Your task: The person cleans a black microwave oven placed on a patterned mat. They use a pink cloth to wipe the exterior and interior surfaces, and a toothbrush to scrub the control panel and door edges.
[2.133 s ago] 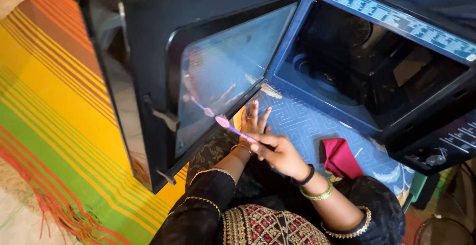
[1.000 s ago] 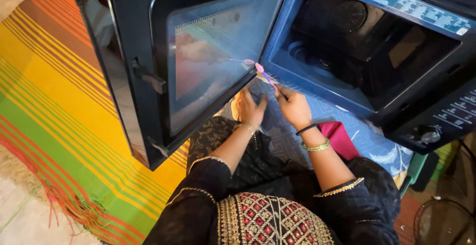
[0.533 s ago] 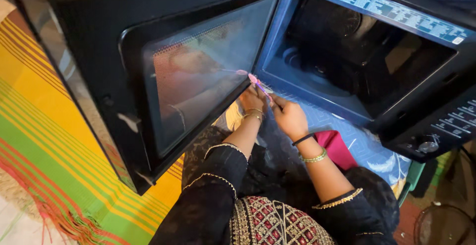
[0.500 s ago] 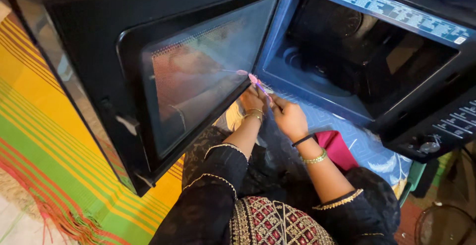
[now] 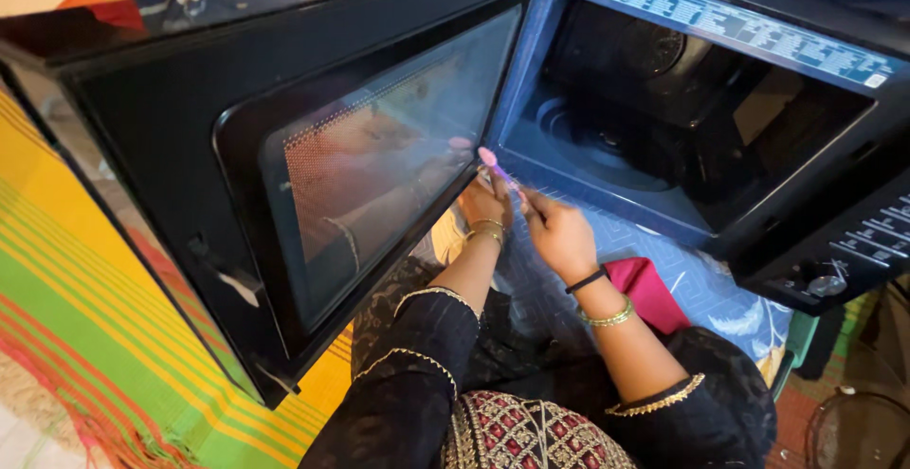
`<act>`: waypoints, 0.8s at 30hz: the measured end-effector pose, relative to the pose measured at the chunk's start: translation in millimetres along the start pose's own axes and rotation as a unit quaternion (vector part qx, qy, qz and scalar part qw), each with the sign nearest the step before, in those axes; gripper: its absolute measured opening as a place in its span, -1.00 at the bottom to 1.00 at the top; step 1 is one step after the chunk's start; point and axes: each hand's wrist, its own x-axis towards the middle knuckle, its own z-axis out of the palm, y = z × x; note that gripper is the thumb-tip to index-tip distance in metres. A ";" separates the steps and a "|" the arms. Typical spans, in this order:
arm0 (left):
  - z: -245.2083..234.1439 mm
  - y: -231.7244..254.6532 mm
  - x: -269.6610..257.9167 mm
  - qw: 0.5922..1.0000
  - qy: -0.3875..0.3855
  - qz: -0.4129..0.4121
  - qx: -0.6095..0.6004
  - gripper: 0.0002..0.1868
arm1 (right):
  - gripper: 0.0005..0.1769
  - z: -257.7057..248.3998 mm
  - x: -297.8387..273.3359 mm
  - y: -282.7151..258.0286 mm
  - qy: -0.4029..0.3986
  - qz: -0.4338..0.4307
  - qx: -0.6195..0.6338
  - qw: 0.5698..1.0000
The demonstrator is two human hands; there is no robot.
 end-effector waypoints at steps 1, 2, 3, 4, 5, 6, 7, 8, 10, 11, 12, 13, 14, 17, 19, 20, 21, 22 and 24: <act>0.2 0.6 -0.1 0.998 -0.050 -0.029 -0.009 -0.53 | -0.69 -1.2 0.5 5.7 0.009 0.003 0.004 1.000; 0.2 2.3 -1.1 0.999 -0.040 -0.029 0.003 -0.54 | -0.68 -0.8 2.0 12.6 0.005 0.035 0.022 0.999; -0.3 4.7 -1.6 0.999 -0.030 -0.028 0.015 -0.54 | -0.67 1.2 5.0 20.4 0.003 0.067 0.041 0.997; -1.4 7.4 -1.8 0.999 -0.020 -0.027 0.027 -0.54 | -0.66 4.1 8.0 29.3 0.000 0.099 0.061 0.993; -2.9 9.9 -1.5 0.998 -0.036 -0.041 0.026 -0.56 | -0.67 7.9 10.5 38.7 -0.018 0.110 0.092 0.990; -4.7 12.1 -1.3 0.997 -0.052 -0.055 0.025 -0.57 | -0.67 13.1 12.1 47.6 -0.035 0.121 0.123 0.984; -6.7 13.7 -0.9 0.995 -0.068 -0.070 0.025 -0.58 | -0.67 19.3 13.3 55.4 -0.053 0.131 0.154 0.978; -7.7 15.7 -0.4 0.996 -0.064 -0.065 0.023 -0.60 | -0.66 25.4 14.5 61.8 -0.063 0.135 0.172 0.974; -9.9 17.2 0.3 0.996 -0.058 -0.058 0.020 -0.63 | -0.66 36.0 16.9 70.2 -0.085 0.145 0.207 0.964; -10.6 17.1 0.2 0.997 -0.061 -0.049 0.020 -0.66 | -0.65 38.9 18.0 73.6 -0.094 0.147 0.209 0.962; -10.6 16.8 0.2 0.997 -0.063 -0.041 0.020 -0.68 | -0.65 41.1 19.1 76.4 -0.103 0.150 0.210 0.961; -10.1 16.0 -0.1 0.997 -0.066 -0.032 0.021 -0.70 | -0.64 43.3 19.6 78.6 -0.112 0.154 0.211 0.959; -8.8 14.9 0.1 0.997 -0.069 -0.034 0.021 -0.71 | -0.63 45.7 21.1 80.6 -0.118 0.160 0.223 0.954; -2.8 9.2 -3.0 0.996 -0.074 -0.036 0.025 -0.74 | -0.60 50.9 23.3 83.2 -0.120 0.146 0.194 0.962; 2.2 4.1 -4.5 0.996 -0.071 -0.033 0.034 -0.74 | -0.59 51.5 23.2 78.3 -0.100 0.089 0.092 0.987; 4.5 1.8 -4.6 0.996 -0.069 -0.032 0.039 -0.74 | -0.59 50.1 23.6 73.5 -0.111 0.104 0.063 0.986; 7.0 0.1 -3.7 0.996 -0.068 -0.032 0.043 -0.73 | -0.59 47.6 25.4 67.8 -0.123 0.118 0.035 0.985; 8.6 -1.1 -3.5 0.996 -0.066 -0.031 0.048 -0.72 | -0.59 44.6 27.3 61.7 -0.134 0.132 0.006 0.982; 8.6 -1.9 -5.3 0.996 -0.074 -0.038 0.040 -0.73 | -0.60 37.2 30.2 50.6 -0.148 0.141 -0.019 0.979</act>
